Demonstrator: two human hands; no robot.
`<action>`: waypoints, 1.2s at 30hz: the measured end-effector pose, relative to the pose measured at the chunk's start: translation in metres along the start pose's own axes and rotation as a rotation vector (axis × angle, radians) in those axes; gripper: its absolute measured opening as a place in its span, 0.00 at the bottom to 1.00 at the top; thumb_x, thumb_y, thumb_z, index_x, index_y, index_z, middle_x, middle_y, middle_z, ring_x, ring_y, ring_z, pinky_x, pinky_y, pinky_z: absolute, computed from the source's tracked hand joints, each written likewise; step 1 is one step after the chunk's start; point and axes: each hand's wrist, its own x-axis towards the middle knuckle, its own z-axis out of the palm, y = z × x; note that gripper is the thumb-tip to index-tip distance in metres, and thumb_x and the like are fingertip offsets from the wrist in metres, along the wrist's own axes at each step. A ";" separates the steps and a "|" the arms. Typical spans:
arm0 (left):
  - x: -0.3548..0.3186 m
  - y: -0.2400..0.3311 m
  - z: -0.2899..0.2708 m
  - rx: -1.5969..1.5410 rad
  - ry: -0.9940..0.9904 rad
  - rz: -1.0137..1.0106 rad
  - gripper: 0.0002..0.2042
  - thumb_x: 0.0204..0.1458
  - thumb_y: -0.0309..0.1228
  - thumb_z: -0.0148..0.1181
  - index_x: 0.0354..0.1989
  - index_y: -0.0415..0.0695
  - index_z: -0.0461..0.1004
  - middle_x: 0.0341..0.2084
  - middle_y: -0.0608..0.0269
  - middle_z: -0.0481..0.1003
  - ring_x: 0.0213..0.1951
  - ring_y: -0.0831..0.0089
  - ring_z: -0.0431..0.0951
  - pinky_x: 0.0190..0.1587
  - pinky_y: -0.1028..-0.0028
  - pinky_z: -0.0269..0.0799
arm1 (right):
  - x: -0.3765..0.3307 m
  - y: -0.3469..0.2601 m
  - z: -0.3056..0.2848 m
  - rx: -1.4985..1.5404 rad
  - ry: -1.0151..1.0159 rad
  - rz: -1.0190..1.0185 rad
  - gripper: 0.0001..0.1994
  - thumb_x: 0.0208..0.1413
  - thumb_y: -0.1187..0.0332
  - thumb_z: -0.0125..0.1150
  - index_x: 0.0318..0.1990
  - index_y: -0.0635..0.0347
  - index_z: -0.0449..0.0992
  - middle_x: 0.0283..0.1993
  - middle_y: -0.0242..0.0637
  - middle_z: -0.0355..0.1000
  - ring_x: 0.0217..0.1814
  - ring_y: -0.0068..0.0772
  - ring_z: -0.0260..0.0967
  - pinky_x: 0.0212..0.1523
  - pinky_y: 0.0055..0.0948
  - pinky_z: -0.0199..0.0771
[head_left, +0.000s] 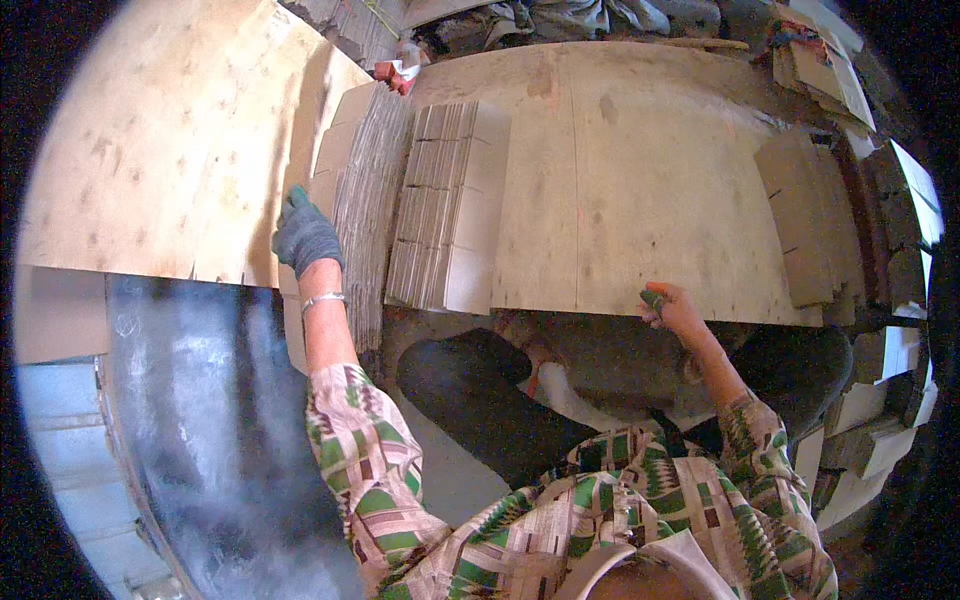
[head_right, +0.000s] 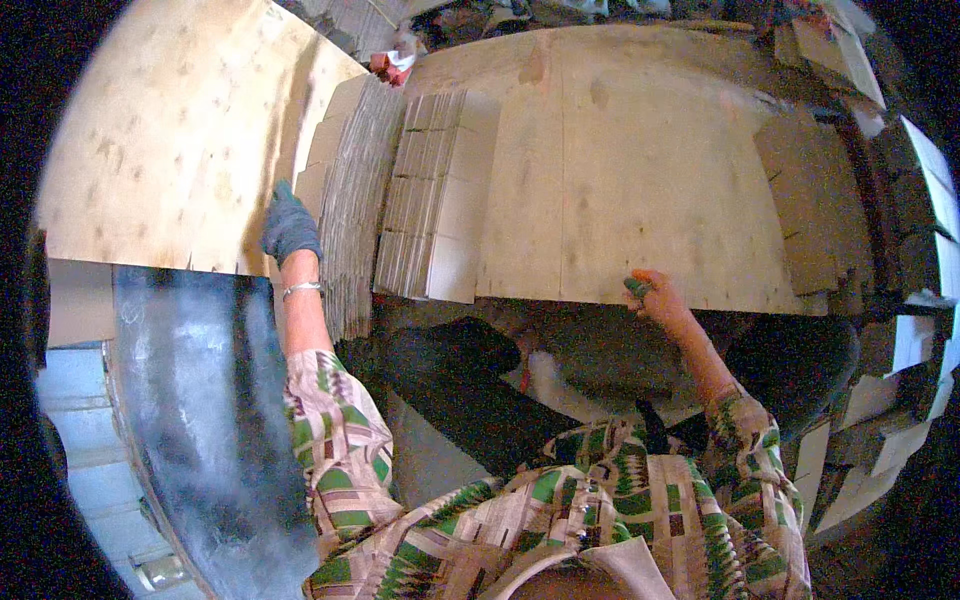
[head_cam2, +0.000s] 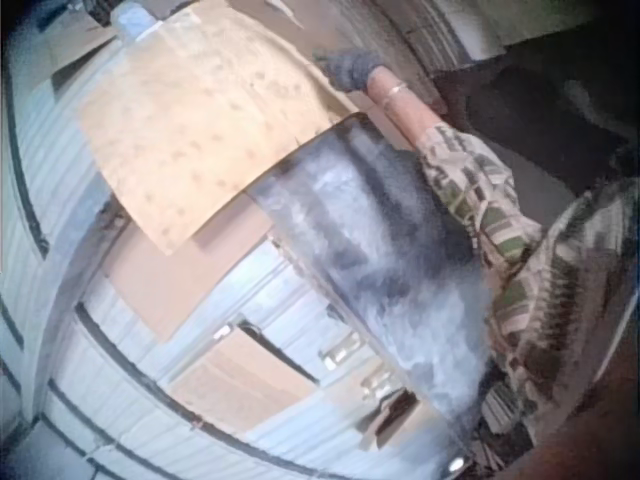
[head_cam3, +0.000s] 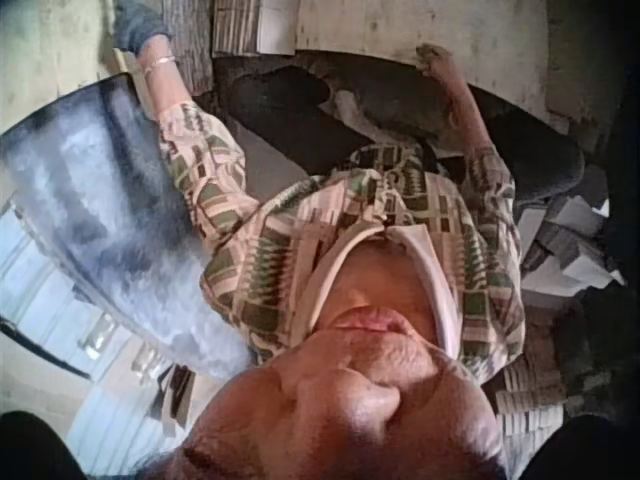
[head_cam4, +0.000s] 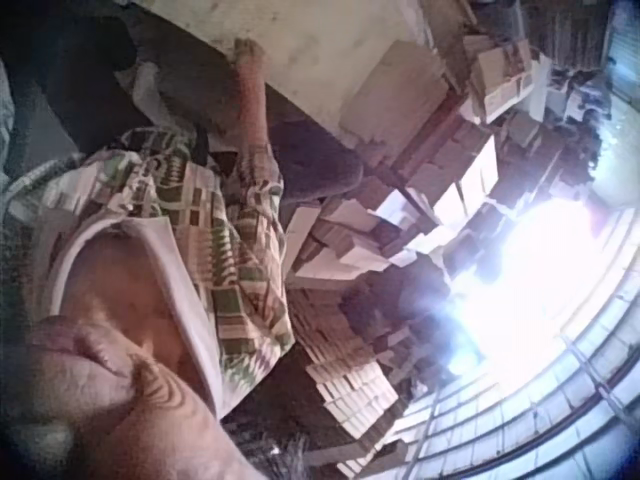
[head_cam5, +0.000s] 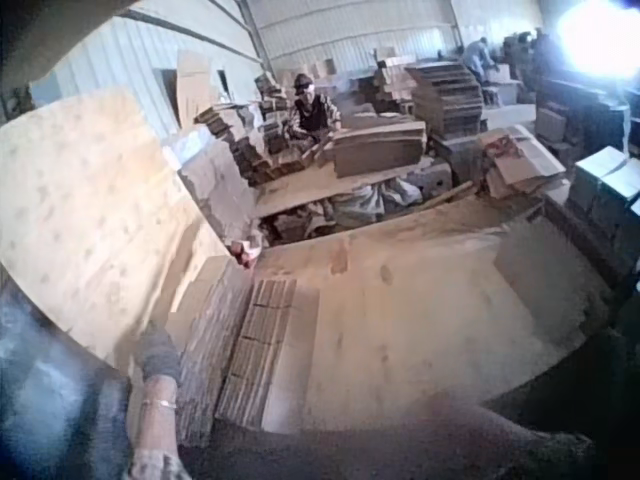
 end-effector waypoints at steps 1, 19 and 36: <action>0.014 0.000 0.040 0.005 -0.029 0.080 0.28 0.65 0.45 0.47 0.72 0.52 0.57 0.65 0.54 0.67 0.62 0.54 0.71 0.60 0.53 0.69 | -0.008 0.003 -0.009 0.012 0.040 0.019 0.20 0.63 0.71 0.58 0.62 0.64 0.71 0.47 0.40 0.79 0.35 0.28 0.76 0.34 0.28 0.78; -0.143 0.062 0.206 -0.139 -0.159 0.363 0.37 0.51 0.52 0.63 0.68 0.48 0.62 0.67 0.50 0.64 0.68 0.52 0.62 0.69 0.51 0.53 | -0.072 -0.018 -0.332 -1.210 0.994 0.118 0.29 0.56 0.71 0.61 0.66 0.50 0.66 0.65 0.45 0.69 0.59 0.53 0.73 0.57 0.47 0.75; -0.178 0.109 0.154 -0.849 -0.201 0.275 0.19 0.59 0.42 0.60 0.46 0.37 0.80 0.39 0.45 0.82 0.37 0.54 0.81 0.44 0.61 0.75 | -0.079 -0.058 -0.237 -1.113 1.198 -0.101 0.20 0.53 0.67 0.56 0.55 0.54 0.77 0.52 0.49 0.77 0.53 0.55 0.76 0.53 0.50 0.76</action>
